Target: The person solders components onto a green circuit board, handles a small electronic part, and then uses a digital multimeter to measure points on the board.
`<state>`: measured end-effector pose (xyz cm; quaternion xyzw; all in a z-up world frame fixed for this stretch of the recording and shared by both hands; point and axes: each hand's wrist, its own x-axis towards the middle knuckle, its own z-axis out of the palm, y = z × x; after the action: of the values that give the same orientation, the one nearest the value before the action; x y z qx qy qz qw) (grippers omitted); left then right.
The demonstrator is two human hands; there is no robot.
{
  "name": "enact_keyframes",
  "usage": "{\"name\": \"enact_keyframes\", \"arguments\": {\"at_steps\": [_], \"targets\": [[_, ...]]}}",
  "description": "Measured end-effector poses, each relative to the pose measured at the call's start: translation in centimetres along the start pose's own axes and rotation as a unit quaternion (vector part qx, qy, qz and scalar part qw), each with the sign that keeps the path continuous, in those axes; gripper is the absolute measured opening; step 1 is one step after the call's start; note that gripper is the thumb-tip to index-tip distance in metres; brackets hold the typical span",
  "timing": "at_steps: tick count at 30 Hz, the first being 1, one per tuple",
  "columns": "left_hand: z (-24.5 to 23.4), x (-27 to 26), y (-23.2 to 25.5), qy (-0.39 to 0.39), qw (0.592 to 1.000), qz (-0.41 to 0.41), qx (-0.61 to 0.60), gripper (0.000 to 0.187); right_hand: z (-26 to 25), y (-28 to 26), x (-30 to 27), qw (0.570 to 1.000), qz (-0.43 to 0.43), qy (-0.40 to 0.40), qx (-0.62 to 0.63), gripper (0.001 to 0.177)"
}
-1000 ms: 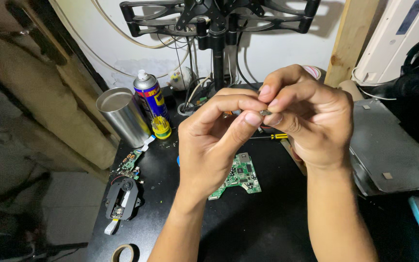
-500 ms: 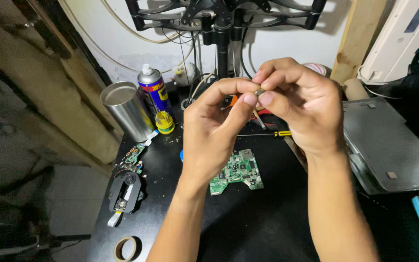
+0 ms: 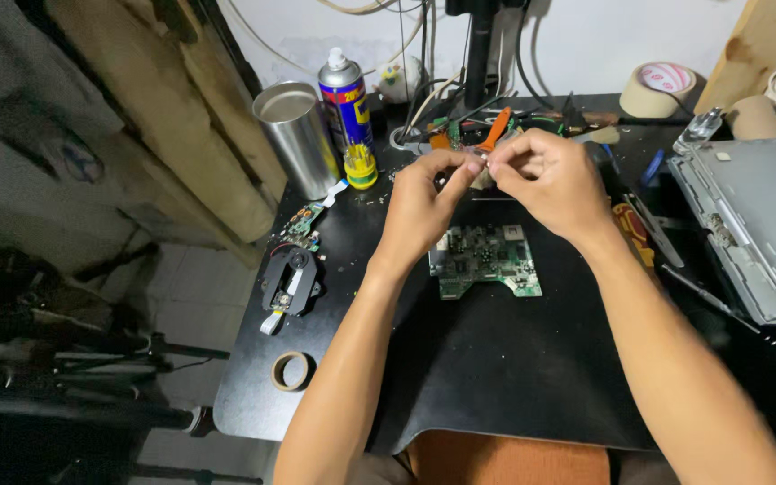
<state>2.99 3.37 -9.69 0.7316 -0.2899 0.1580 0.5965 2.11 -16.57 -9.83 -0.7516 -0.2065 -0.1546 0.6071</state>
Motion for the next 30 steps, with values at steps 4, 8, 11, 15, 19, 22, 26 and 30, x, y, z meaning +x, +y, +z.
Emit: {"name": "enact_keyframes", "arguments": {"at_steps": [4,8,11,15,19,22,26,30], "targets": [[-0.1,-2.2,-2.9,-0.002,0.991,0.038,0.126,0.016,-0.2,5.0,-1.7,0.996,0.049,-0.039,0.055,0.008],[0.1,-3.2,-4.1,-0.014,0.993,0.025,0.118,0.016,-1.2,6.4,-3.3,0.987,0.141,0.004,0.073,0.021],[-0.6,-3.9,-4.2,-0.023,0.993,-0.05,0.102,0.018,-2.2,6.6,-3.9,0.984,0.167,0.013,0.056,0.025],[-1.4,-4.7,-4.3,-0.051,0.989,-0.025,0.133,0.019,-4.1,7.3,-4.3,0.98,0.176,0.012,-0.095,0.021],[-1.8,-5.3,-3.4,-0.047,0.974,0.05,0.217,0.019,-5.4,8.7,-5.0,0.951,0.209,-0.029,-0.228,0.019],[-1.5,-5.8,-3.1,-0.05,0.956,-0.066,0.281,0.022,-5.7,9.4,-5.4,0.94,0.265,-0.069,-0.202,0.018],[-1.0,-5.9,-3.7,-0.098,0.923,-0.173,0.331,0.031,-5.2,9.8,-5.0,0.948,0.254,-0.082,-0.172,0.014],[-0.5,-6.1,-3.8,-0.102,0.921,-0.201,0.318,0.035,-4.8,9.8,-5.2,0.953,0.227,-0.111,-0.169,0.016]]}}
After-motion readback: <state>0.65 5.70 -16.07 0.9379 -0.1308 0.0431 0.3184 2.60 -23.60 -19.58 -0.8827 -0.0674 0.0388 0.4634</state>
